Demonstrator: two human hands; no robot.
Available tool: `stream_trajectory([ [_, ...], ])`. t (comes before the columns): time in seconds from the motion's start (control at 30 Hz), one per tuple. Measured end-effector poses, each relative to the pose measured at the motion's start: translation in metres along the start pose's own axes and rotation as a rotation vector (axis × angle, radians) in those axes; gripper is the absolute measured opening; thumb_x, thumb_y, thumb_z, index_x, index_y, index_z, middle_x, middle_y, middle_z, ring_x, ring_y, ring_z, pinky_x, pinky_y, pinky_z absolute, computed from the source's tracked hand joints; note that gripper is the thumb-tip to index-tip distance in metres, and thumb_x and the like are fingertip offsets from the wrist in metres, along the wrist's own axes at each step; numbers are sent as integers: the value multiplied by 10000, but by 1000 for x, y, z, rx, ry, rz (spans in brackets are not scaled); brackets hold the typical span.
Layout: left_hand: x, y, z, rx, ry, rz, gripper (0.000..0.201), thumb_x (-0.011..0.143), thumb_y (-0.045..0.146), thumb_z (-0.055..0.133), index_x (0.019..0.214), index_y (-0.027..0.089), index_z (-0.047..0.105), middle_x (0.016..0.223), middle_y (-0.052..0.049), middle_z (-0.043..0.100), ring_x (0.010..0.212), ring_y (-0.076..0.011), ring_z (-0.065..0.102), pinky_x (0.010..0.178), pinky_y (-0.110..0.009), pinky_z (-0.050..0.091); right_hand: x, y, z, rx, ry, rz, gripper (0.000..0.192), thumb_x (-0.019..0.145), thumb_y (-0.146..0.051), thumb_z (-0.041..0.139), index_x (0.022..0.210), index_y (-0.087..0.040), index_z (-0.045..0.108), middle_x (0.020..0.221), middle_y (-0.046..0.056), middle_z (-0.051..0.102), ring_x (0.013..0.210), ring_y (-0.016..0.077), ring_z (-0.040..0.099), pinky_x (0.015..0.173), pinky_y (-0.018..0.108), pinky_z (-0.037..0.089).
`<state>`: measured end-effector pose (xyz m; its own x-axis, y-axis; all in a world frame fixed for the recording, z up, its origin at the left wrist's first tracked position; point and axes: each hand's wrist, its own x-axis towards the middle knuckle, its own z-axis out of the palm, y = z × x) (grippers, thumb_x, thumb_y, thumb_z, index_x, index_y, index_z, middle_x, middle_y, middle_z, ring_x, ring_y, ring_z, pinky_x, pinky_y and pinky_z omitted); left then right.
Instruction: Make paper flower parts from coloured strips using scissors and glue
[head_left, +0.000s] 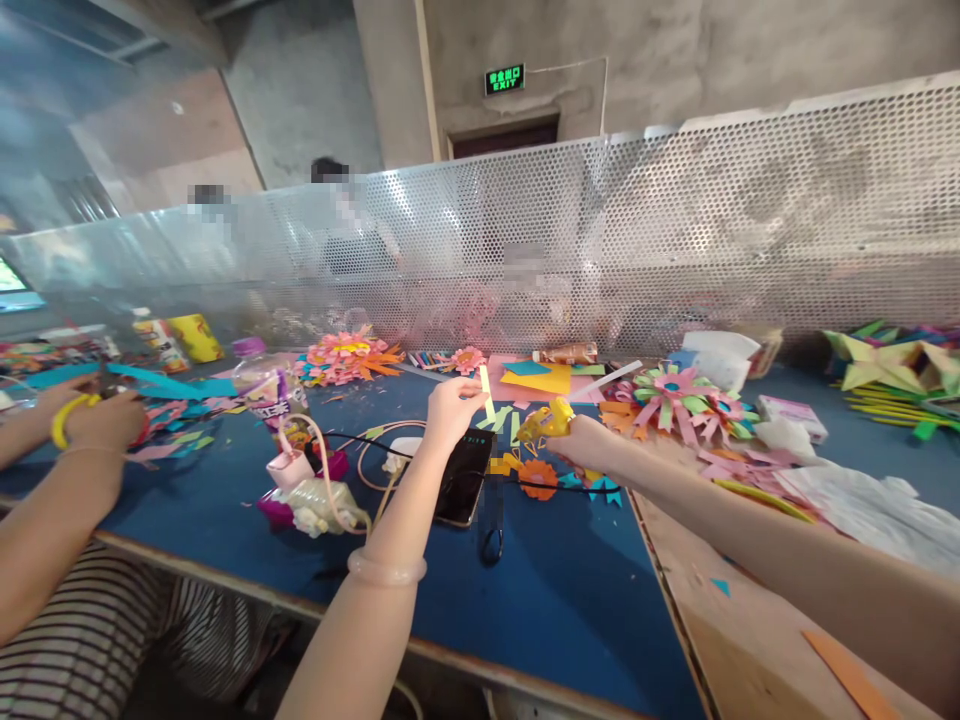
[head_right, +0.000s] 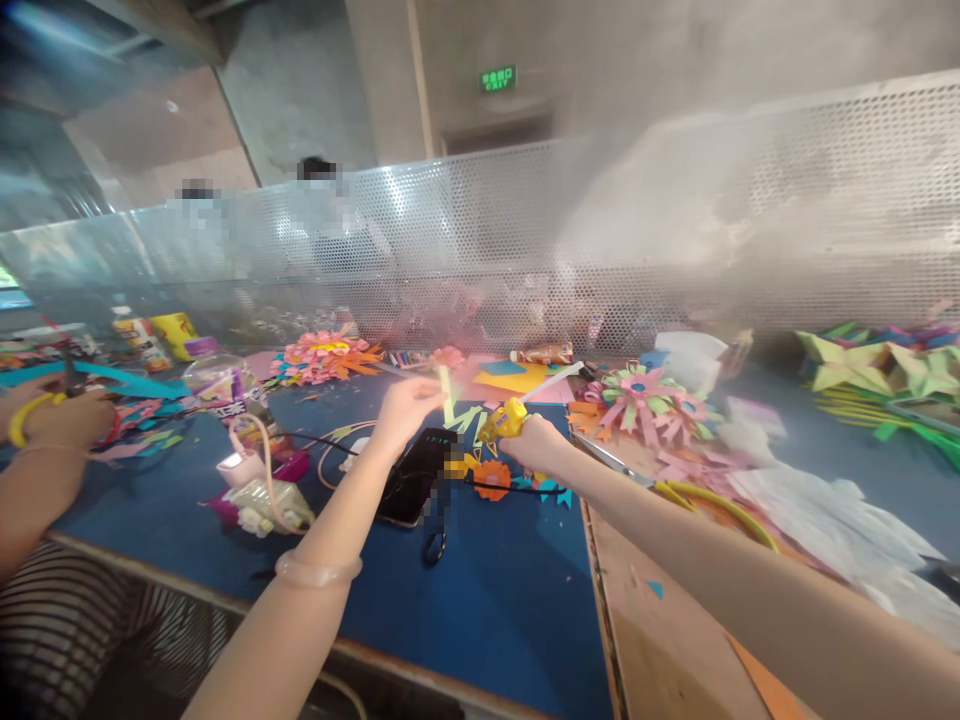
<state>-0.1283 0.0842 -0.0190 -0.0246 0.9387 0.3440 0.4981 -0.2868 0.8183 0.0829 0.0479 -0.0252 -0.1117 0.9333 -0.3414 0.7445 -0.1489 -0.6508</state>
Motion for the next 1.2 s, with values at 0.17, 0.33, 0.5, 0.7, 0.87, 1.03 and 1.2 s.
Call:
stream_trajectory([
  [0.17, 0, -1, 0, 14, -4, 5, 209, 870, 291, 544, 979, 120, 595, 940, -50, 630, 805, -151, 615, 736, -347, 518, 1, 0, -1, -10, -1, 7, 251, 905, -323, 506, 1052, -128, 564, 941, 44, 617, 742, 129, 613, 639, 290, 530],
  [0.33, -1, 2, -1, 27, -4, 8, 208, 869, 290, 545, 976, 119, 596, 932, -49, 632, 798, -150, 616, 735, -346, 517, 0, 0, -2, -9, -5, 8, 251, 906, -323, 504, 1056, -131, 563, 944, 45, 617, 742, 129, 613, 641, 292, 530],
  [0.5, -2, 4, -1, 34, 3, 14, 204, 866, 291, 549, 962, 120, 603, 930, -48, 636, 808, -152, 617, 750, -353, 514, -1, -2, -2, -2, 0, 17, 248, 905, -316, 507, 1059, -129, 559, 934, 42, 616, 725, 123, 612, 623, 282, 530],
  [0.7, -3, 7, -1, 38, -6, 17, 198, 865, 287, 551, 959, 121, 604, 950, -53, 633, 844, -161, 613, 768, -362, 510, -1, -2, -4, -4, 2, 31, 248, 905, -313, 510, 1061, -128, 558, 937, 43, 615, 728, 124, 612, 622, 281, 531],
  [0.87, -3, 8, -1, 41, -23, 10, 199, 867, 282, 549, 971, 120, 598, 958, -54, 629, 841, -161, 612, 759, -359, 513, -3, -4, -5, -12, 1, 31, 252, 904, -313, 510, 1069, -128, 555, 946, 45, 614, 737, 127, 613, 629, 286, 531],
  [1.03, -3, 8, -1, 38, -23, 5, 197, 865, 282, 550, 969, 121, 599, 967, -56, 626, 854, -164, 609, 768, -364, 509, -4, -6, -5, -23, 1, 13, 244, 903, -309, 514, 1059, -127, 559, 933, 41, 615, 725, 123, 612, 619, 279, 531],
  [1.2, -3, 5, -1, 17, -20, 3, 207, 868, 291, 546, 971, 119, 598, 951, -53, 630, 828, -158, 614, 752, -356, 513, 2, -8, -7, 3, 36, -62, 196, 899, -286, 523, 1002, -131, 582, 901, 30, 621, 699, 110, 606, 600, 258, 528],
])
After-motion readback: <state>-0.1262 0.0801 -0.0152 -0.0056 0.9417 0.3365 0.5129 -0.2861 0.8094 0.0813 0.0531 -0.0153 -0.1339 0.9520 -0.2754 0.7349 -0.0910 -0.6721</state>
